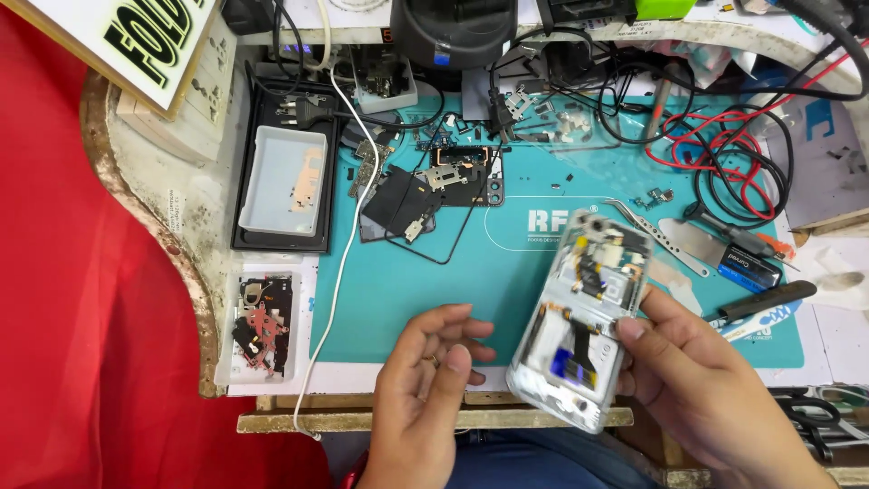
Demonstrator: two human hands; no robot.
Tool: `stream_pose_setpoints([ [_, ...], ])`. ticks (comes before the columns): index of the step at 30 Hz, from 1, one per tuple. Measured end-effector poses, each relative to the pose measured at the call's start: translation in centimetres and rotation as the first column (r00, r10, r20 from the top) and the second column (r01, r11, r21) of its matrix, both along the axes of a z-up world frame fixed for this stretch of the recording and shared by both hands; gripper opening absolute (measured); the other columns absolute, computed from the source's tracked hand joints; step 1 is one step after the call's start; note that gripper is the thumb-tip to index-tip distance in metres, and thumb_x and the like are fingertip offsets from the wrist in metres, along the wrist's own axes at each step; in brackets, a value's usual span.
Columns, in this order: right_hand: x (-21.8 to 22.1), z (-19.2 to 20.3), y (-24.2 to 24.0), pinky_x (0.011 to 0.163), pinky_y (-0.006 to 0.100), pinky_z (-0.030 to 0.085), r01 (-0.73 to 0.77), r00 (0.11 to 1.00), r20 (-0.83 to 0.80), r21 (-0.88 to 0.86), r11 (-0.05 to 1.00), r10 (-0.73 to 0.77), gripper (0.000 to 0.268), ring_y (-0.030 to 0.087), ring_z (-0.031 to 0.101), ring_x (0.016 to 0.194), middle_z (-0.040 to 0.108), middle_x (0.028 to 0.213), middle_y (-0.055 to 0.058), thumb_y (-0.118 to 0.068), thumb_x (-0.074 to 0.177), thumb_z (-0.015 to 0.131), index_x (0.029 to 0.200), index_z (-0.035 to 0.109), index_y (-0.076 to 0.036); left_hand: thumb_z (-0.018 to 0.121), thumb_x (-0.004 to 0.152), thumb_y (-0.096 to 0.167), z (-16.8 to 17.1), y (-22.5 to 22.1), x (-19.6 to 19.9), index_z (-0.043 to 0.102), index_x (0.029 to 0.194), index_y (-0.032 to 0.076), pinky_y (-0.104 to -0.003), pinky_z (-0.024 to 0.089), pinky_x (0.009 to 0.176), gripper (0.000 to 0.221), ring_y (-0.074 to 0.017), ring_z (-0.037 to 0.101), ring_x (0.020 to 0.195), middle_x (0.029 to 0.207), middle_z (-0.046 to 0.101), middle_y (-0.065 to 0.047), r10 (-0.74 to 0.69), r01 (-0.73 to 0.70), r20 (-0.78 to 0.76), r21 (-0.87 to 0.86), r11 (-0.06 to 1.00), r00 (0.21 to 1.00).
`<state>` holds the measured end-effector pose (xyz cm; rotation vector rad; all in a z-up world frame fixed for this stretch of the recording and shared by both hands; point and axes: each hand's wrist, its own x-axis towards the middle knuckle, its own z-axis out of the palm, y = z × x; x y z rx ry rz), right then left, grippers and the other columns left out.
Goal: Disassembling and inspecting the internal components of a foldable smartphone on a repair bench.
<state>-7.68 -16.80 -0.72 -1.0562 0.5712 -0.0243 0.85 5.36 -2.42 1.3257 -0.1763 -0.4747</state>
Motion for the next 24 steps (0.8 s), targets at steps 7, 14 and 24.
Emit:
stream_pose_setpoints([
  [7, 0.7, -1.0, 5.2, 0.082, 0.048, 0.052, 0.338, 0.932, -0.199, 0.179, 0.924, -0.302, 0.05, 0.039, 0.065, 0.101, 0.069, 0.132, 0.022, -0.008, 0.095, 0.048, 0.145, 0.054, -0.012, 0.062, 0.092, 0.041, -0.9, -0.4, -0.1, 0.045, 0.151, 0.007, -0.035, 0.061, 0.077, 0.07, -0.022, 0.074, 0.101, 0.126, 0.074, -0.018, -0.013, -0.019, -0.209, -0.154, 0.988, 0.978],
  [14, 2.2, -0.3, 7.1, 0.093, 0.052, 0.048, 0.543, 0.825, -0.299, 0.185, 0.819, -0.479, 0.036, 0.041, 0.059, 0.102, 0.065, 0.135, 0.023, -0.002, 0.1, 0.043, 0.134, 0.048, -0.012, 0.079, 0.087, 0.033, 1.5, 1.0, 2.5, 0.033, 0.155, 0.011, -0.05, 0.046, 0.113, 0.085, -0.036, 0.044, 0.148, 0.163, 0.037, -0.015, -0.247, 0.02, 0.56, 0.379, 0.925, 0.791],
  [24, 2.8, 1.2, 7.0, 0.095, 0.053, 0.047, 0.534, 0.824, -0.327, 0.18, 0.826, -0.462, 0.039, 0.042, 0.057, 0.099, 0.063, 0.13, 0.024, 0.0, 0.101, 0.042, 0.138, 0.05, -0.01, 0.079, 0.086, 0.036, 1.4, -0.3, 5.9, 0.039, 0.15, 0.004, -0.052, 0.034, 0.109, 0.082, -0.0393, 0.043, 0.133, 0.143, 0.054, -0.011, -0.599, 0.159, 0.534, 0.652, 0.741, 0.597],
])
